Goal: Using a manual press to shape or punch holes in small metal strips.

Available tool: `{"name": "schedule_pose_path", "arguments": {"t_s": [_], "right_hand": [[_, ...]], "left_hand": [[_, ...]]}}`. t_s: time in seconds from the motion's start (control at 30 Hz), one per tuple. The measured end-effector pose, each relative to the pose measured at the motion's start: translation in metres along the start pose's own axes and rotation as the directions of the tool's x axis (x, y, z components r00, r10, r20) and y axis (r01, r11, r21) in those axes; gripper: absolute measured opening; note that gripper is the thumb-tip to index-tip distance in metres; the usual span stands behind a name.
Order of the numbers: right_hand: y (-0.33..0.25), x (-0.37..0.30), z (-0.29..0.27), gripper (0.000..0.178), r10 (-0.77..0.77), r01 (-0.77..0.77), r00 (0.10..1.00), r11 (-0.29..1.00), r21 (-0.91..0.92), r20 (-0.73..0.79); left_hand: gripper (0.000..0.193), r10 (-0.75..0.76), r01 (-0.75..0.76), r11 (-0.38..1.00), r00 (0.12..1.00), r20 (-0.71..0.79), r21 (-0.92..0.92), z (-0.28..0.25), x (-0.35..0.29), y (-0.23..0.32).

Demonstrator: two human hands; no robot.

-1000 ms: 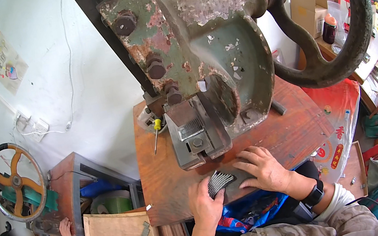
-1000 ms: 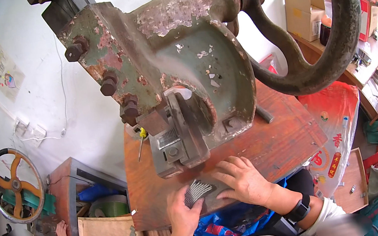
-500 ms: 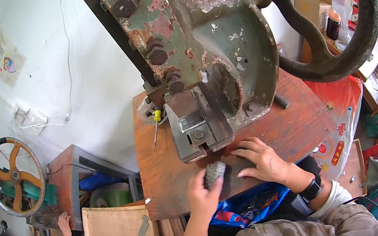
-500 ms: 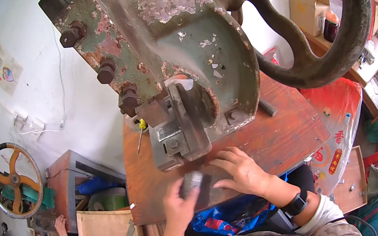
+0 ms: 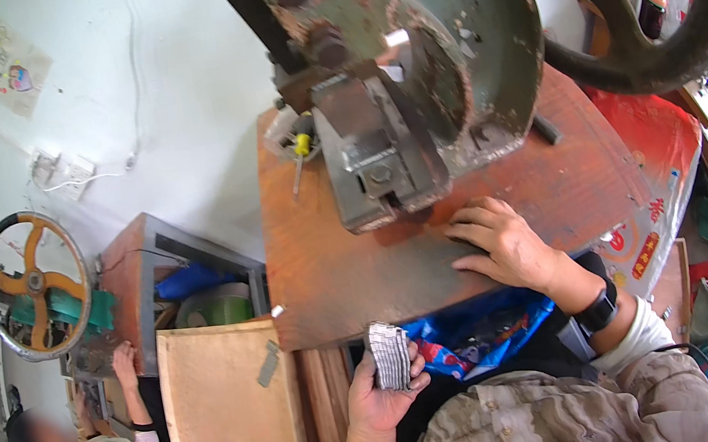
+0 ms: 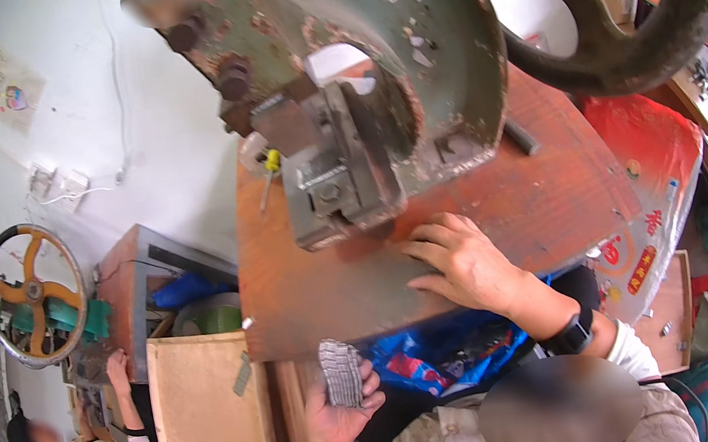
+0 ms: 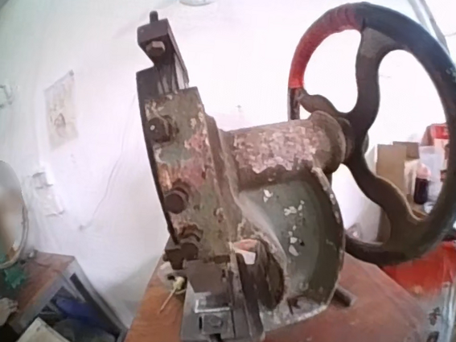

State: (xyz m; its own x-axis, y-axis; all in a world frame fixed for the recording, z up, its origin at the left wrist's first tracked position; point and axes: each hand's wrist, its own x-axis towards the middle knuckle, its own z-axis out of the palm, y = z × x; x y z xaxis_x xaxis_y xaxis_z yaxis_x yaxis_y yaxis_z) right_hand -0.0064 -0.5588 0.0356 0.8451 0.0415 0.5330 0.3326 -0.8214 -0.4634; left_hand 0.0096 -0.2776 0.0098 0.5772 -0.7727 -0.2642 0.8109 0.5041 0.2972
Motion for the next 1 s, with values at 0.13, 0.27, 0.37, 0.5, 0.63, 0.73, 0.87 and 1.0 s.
{"name": "schedule_pose_path", "arguments": {"t_s": [0.13, 0.27, 0.37, 0.5, 0.63, 0.73, 0.87, 1.0], "right_hand": [[-0.003, 0.001, 0.006, 0.041, -0.026, 0.026, 1.0, 0.999, -0.039, -0.007], [-0.012, 0.008, 0.013, 0.036, -0.061, 0.06, 0.998, 0.998, -0.037, -0.015], [-0.012, 0.006, 0.019, 0.036, -0.07, 0.07, 0.998, 0.995, -0.066, 0.011], [-0.01, -0.007, 0.002, 0.039, 0.015, -0.011, 1.0, 0.988, -0.155, 0.025], [-0.016, -0.004, 0.007, 0.031, 0.052, -0.05, 0.998, 0.996, -0.068, 0.027], [-0.019, 0.002, 0.018, 0.027, 0.025, -0.022, 0.999, 0.997, -0.079, 0.041], [-0.014, -0.002, 0.018, 0.024, 0.049, -0.044, 0.998, 0.994, -0.102, 0.044], [-0.012, -0.003, 0.015, 0.023, 0.021, -0.016, 0.999, 0.988, -0.155, 0.032]], "left_hand": [[0.044, -0.129, 0.346, 0.719, 0.919, -0.373, 0.603, -0.044, 0.016, -0.029], [0.047, 0.088, 0.428, 0.256, 0.883, -0.462, 0.867, -0.107, 0.049, -0.068], [0.045, 0.194, 0.2, -0.288, 0.97, -0.148, 0.936, -0.069, -0.002, -0.033], [0.021, 0.798, 0.154, -0.328, 0.573, 0.186, 0.932, -0.027, -0.114, 0.027], [0.029, 0.96, 0.711, -0.242, 0.076, 0.269, 0.661, -0.123, -0.277, 0.129], [0.034, 0.966, 0.778, -0.185, 0.03, 0.258, 0.601, -0.203, -0.368, 0.185], [0.04, 0.968, 0.808, -0.117, 0.222, -0.114, 0.578, -0.182, -0.365, 0.199], [0.039, 0.964, 0.776, -0.12, 0.24, -0.114, 0.619, -0.176, -0.357, 0.197]]}}
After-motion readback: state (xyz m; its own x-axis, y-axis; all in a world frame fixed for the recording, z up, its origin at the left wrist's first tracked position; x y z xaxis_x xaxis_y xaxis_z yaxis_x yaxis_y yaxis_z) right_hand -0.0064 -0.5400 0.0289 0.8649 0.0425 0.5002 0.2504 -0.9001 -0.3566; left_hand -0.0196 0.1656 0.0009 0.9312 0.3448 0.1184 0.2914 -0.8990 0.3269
